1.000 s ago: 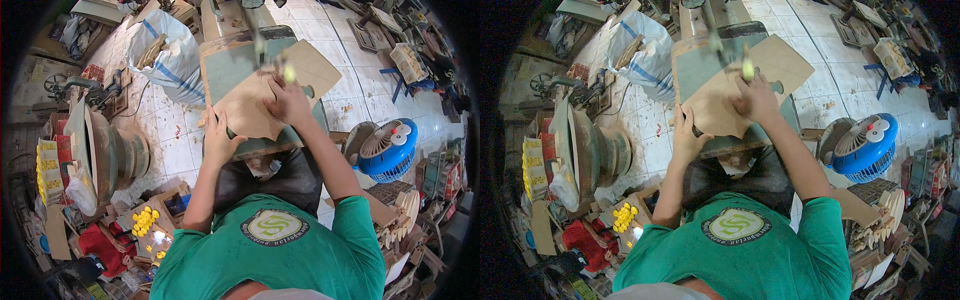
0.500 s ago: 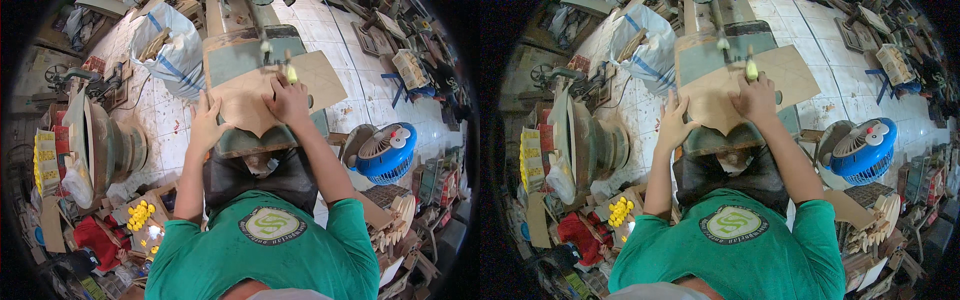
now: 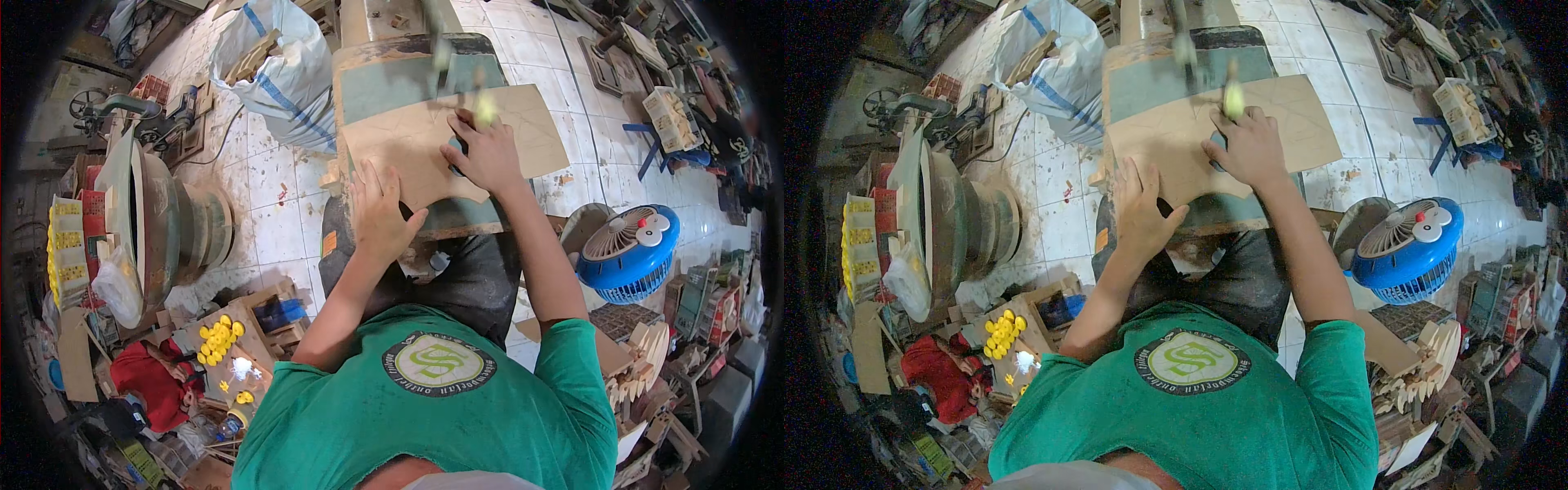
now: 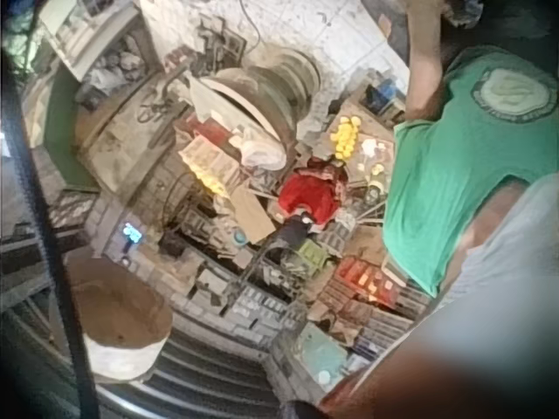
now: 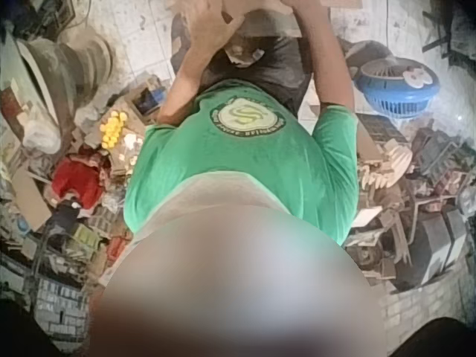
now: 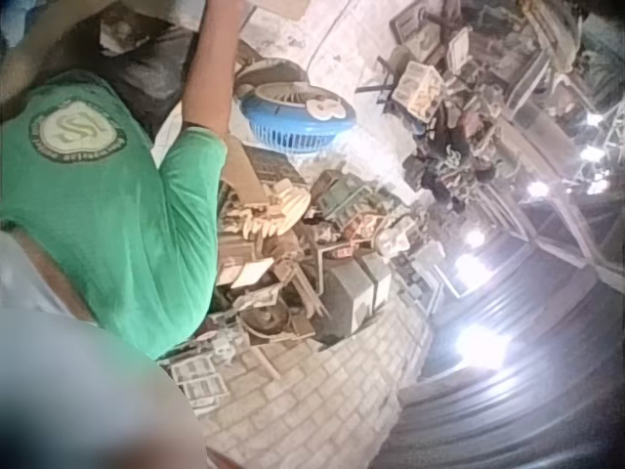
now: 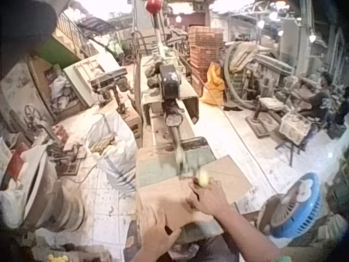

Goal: Operating a scroll saw to cut intricate patterns out of a wooden board.

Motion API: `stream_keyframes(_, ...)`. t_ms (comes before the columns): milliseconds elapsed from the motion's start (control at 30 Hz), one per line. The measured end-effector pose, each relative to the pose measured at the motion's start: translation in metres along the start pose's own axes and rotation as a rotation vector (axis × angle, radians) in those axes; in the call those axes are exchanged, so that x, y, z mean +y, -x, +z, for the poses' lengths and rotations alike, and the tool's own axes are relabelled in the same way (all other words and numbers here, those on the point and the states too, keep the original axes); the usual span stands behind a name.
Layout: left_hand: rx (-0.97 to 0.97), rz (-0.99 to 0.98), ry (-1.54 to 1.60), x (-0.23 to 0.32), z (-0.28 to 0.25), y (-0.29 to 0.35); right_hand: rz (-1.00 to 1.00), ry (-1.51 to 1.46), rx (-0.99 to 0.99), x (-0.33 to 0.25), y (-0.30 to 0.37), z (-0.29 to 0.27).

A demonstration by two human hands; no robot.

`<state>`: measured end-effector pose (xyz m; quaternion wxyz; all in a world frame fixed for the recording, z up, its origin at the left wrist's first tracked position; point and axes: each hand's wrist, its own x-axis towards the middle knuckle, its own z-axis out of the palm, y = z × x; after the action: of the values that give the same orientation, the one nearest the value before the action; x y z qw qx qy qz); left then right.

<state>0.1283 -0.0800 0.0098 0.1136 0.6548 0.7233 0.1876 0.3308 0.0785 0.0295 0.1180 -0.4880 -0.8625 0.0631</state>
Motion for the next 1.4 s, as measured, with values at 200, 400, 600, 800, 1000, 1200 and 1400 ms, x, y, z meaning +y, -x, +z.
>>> stream_keyframes(200,0.025,0.133,0.101,-0.026,-0.014,-0.019,-0.025,0.001,-0.068,0.009,-0.002,-0.007)
stream_keyframes(400,-0.047,0.247,0.062,-0.063,-0.030,-0.045,-0.189,-0.025,0.034,0.040,-0.009,0.004)
stream_keyframes(600,-0.201,0.312,0.198,-0.100,-0.047,-0.076,-0.354,-0.196,-0.016,0.057,-0.015,0.007)
stream_keyframes(800,-0.285,0.330,0.153,-0.109,-0.061,-0.092,-0.243,-0.100,-0.025,0.035,0.002,0.006)
stream_keyframes(1000,-0.303,0.281,0.119,-0.107,-0.067,-0.092,-0.065,-0.004,-0.031,0.014,0.011,0.008)
stream_keyframes(1200,-0.203,0.255,0.133,-0.105,-0.057,-0.087,-0.089,-0.125,0.006,0.018,0.009,0.014)
stream_keyframes(1400,-0.133,0.216,-0.007,-0.104,-0.058,-0.095,-0.004,-0.004,0.041,0.000,0.013,0.013)
